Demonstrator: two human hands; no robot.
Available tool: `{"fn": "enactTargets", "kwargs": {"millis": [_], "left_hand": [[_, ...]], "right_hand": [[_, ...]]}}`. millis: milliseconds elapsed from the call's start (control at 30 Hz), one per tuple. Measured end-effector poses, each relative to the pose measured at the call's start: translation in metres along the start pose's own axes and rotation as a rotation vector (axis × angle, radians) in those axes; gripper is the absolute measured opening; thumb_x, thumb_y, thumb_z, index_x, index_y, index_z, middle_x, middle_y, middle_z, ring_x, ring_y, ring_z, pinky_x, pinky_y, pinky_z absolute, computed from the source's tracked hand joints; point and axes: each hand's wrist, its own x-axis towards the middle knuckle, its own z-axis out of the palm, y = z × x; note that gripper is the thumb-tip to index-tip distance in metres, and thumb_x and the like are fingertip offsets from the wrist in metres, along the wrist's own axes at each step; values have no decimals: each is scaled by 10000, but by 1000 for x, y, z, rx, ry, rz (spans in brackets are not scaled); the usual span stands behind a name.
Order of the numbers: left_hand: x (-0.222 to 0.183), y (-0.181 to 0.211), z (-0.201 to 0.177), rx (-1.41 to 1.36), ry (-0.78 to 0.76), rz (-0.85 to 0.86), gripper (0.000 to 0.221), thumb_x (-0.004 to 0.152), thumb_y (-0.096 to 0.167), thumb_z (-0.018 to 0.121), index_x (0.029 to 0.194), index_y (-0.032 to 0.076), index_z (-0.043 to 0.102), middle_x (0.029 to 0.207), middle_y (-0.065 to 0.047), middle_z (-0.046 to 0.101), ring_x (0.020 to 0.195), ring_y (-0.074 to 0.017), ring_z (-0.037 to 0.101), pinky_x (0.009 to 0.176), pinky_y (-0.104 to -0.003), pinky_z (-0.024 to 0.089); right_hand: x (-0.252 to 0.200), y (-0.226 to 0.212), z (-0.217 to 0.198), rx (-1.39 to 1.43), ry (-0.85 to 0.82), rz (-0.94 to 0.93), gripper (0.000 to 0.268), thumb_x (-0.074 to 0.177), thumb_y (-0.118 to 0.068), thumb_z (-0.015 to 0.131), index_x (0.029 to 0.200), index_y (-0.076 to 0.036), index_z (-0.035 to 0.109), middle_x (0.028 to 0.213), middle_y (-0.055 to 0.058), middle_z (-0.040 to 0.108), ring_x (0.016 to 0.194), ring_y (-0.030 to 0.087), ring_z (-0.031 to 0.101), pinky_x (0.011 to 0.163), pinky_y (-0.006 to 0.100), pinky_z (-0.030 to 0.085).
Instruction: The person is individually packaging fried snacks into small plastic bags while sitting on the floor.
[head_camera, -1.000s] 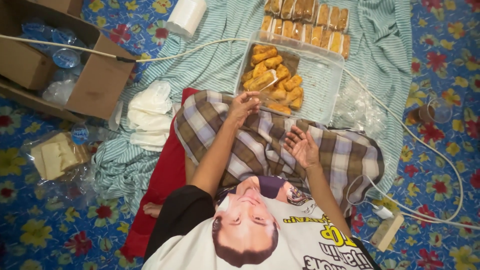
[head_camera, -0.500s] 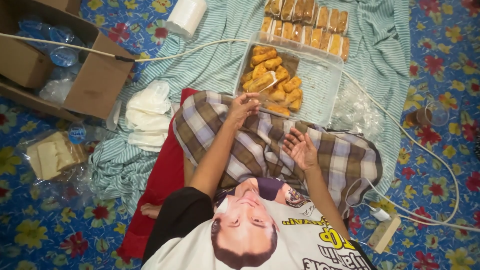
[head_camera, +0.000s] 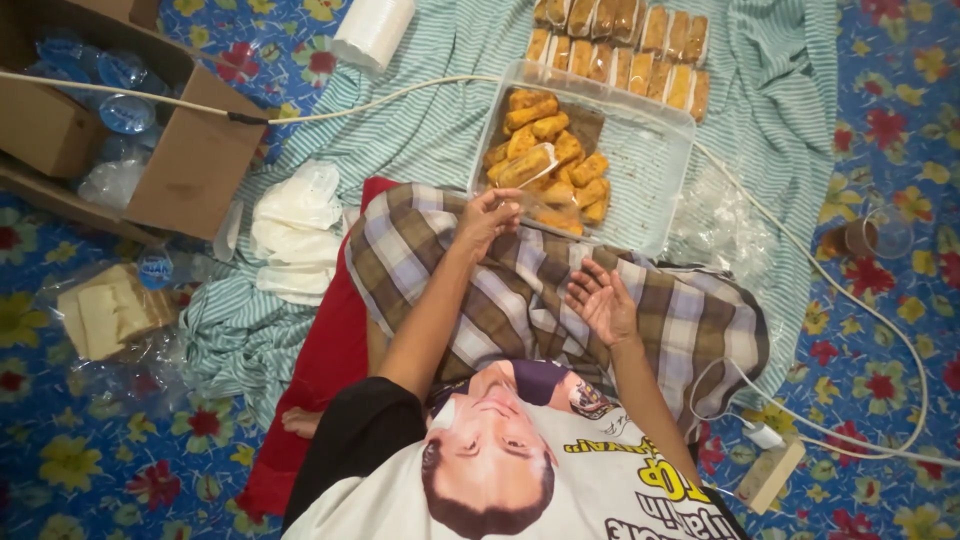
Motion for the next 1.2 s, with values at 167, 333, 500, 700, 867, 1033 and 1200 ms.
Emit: {"fn": "enactTargets", "kwargs": {"millis": [167,333,500,700,867,1033,1200], "left_hand": [[1,1,1,3,2,-11,367,850,50,797,1210,67,726,851,-95,710,668,-168,746,615,-277,661],[2,3,1,10,0,-31,373,853,48,796,1218,67,723,856,-112,717,668,-172,748,617,-282,665],[3,1,1,4,7,-26,348,859,51,790,1201,58,725,844,-127,720,663,-173,748,612,-279,664],[2,3,2,7,5,-25,348,859,60,793,1200,55,724,841,-122,716,664,-169,747,617,-278,666],[3,0,1,-2,0,-21,353,856,60,796,1202,60,725,838,-124,721,664,-167,750,616,-276,667],[2,1,1,-4,-11,-16,362,855,52,795,1210,59,726,822,-107,710,665,-170,750,620,-281,667],[-1,4,2,0,-11,-11,353,857,46,790,1205,60,729,819,-96,709,666,-174,754,618,-289,671]], "right_hand": [[1,0,1,14,-14,-5,597,1031,-505,472,1461,-93,518,1269,211,688,1157,381,684,999,572,525],[3,0,-2,25,-21,4,597,1032,-501,467,1465,-92,511,1281,215,679,1170,388,674,1004,580,520],[3,0,-1,25,-23,6,598,1033,-497,467,1471,-90,504,1290,214,676,1178,388,670,1006,578,520],[2,-1,3,18,-22,16,595,1034,-496,465,1472,-95,501,1293,207,674,1185,382,666,1007,566,524],[2,-1,5,17,-28,8,590,1039,-493,457,1475,-96,498,1298,207,671,1187,382,665,1007,564,526],[1,0,6,10,-23,0,588,1038,-492,465,1471,-96,499,1290,205,674,1181,378,668,1004,561,530],[1,-1,7,-7,-1,14,572,1034,-498,472,1449,-107,526,1277,196,682,1173,371,673,1005,551,534]]}}
